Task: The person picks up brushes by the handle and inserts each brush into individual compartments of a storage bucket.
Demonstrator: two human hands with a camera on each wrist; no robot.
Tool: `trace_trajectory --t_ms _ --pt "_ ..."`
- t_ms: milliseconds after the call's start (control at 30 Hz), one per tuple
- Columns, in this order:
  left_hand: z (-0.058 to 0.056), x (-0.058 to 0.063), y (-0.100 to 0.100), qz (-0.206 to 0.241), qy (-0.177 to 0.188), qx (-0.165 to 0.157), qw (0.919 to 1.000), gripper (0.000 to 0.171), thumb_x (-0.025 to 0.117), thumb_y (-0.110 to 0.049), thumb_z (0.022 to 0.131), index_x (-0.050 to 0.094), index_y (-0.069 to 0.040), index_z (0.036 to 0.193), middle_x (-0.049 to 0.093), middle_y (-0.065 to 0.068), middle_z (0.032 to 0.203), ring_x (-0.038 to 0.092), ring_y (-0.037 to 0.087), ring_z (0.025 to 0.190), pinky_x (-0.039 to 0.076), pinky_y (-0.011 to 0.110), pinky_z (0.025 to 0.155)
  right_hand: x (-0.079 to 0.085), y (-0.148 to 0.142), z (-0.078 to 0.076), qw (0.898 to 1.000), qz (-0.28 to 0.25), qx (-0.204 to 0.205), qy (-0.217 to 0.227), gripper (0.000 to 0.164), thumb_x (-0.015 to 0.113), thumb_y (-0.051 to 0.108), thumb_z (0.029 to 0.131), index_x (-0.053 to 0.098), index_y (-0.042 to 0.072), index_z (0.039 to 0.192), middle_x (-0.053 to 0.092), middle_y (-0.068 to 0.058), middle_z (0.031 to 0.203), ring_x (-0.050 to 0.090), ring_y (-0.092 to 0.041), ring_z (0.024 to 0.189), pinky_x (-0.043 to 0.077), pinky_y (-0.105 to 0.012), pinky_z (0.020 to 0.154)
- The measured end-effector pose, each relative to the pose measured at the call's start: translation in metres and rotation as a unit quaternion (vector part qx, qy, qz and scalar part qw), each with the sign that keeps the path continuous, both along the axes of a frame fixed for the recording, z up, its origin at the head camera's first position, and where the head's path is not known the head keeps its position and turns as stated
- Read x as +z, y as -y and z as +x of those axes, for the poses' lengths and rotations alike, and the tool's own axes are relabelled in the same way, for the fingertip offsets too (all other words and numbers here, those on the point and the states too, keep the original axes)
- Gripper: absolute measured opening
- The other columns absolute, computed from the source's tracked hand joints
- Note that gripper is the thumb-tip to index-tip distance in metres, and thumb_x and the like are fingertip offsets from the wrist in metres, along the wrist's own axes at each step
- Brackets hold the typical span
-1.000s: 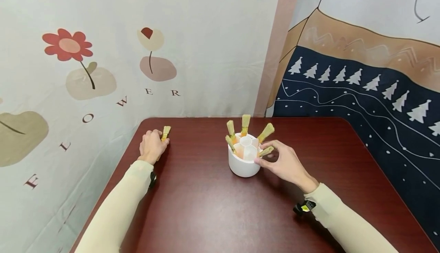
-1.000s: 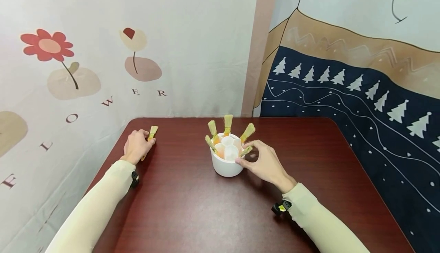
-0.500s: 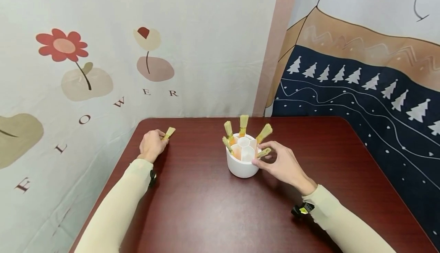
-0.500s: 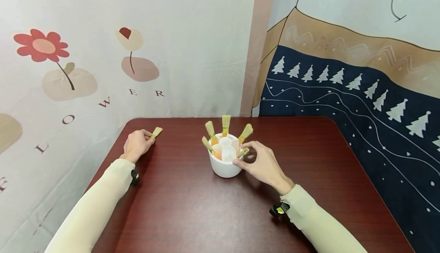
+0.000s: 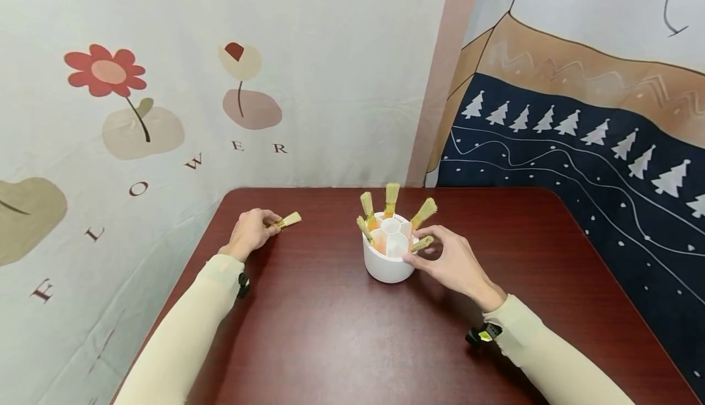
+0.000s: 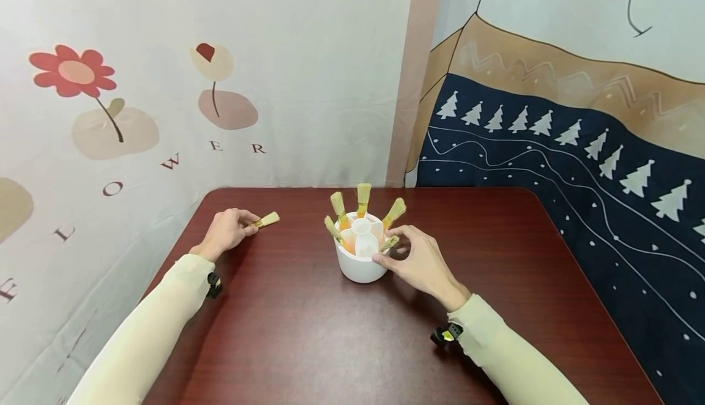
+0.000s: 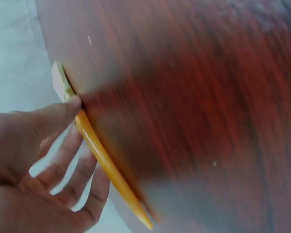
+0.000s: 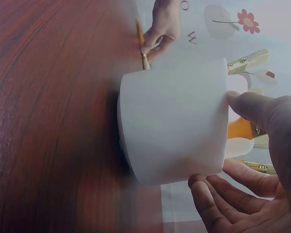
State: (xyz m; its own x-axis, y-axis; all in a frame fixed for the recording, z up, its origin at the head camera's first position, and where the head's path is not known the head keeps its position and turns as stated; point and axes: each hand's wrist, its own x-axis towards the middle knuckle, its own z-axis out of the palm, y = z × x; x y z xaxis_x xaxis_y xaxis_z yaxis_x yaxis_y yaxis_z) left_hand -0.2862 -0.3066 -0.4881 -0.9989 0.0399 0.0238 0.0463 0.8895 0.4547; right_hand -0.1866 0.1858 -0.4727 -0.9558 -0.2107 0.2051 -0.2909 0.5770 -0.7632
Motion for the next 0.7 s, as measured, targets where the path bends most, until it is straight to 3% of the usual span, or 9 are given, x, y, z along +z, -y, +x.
trace_trajectory --t_ms 167,300,700 --pt "-0.005 0.0 0.0 -0.008 -0.004 -0.063 0.998 0.025 0.086 -0.011 0.106 0.087 -0.006 0.13 0.087 0.018 0.125 0.078 0.033 0.105 0.062 0.057 0.101 -0.001 0.002 0.002 1.0 -0.012 -0.005 -0.007 0.056 0.101 0.042 0.094 0.078 0.016 0.137 0.084 -0.006 0.13 0.087 -0.021 0.104 0.071 -0.041 0.094" --pt "-0.006 0.001 -0.004 -0.013 -0.007 -0.09 0.9959 0.026 0.087 -0.011 0.105 0.087 -0.005 0.131 0.087 0.018 0.124 0.078 0.033 0.107 0.062 0.057 0.101 -0.002 0.005 0.005 1.0 -0.015 -0.014 -0.01 0.055 0.102 0.042 0.093 0.078 0.016 0.135 0.083 -0.006 0.129 0.087 -0.023 0.105 0.072 -0.045 0.094" --pt "-0.004 0.003 -0.01 -0.024 0.005 -0.078 0.9967 0.022 0.085 -0.013 0.107 0.086 -0.001 0.125 0.087 0.019 0.116 0.079 0.034 0.106 0.063 0.057 0.099 -0.001 0.019 0.015 0.998 0.01 -0.053 -0.016 0.06 0.102 0.042 0.093 0.072 0.009 0.134 0.076 -0.01 0.125 0.085 -0.026 0.106 0.071 -0.051 0.096"
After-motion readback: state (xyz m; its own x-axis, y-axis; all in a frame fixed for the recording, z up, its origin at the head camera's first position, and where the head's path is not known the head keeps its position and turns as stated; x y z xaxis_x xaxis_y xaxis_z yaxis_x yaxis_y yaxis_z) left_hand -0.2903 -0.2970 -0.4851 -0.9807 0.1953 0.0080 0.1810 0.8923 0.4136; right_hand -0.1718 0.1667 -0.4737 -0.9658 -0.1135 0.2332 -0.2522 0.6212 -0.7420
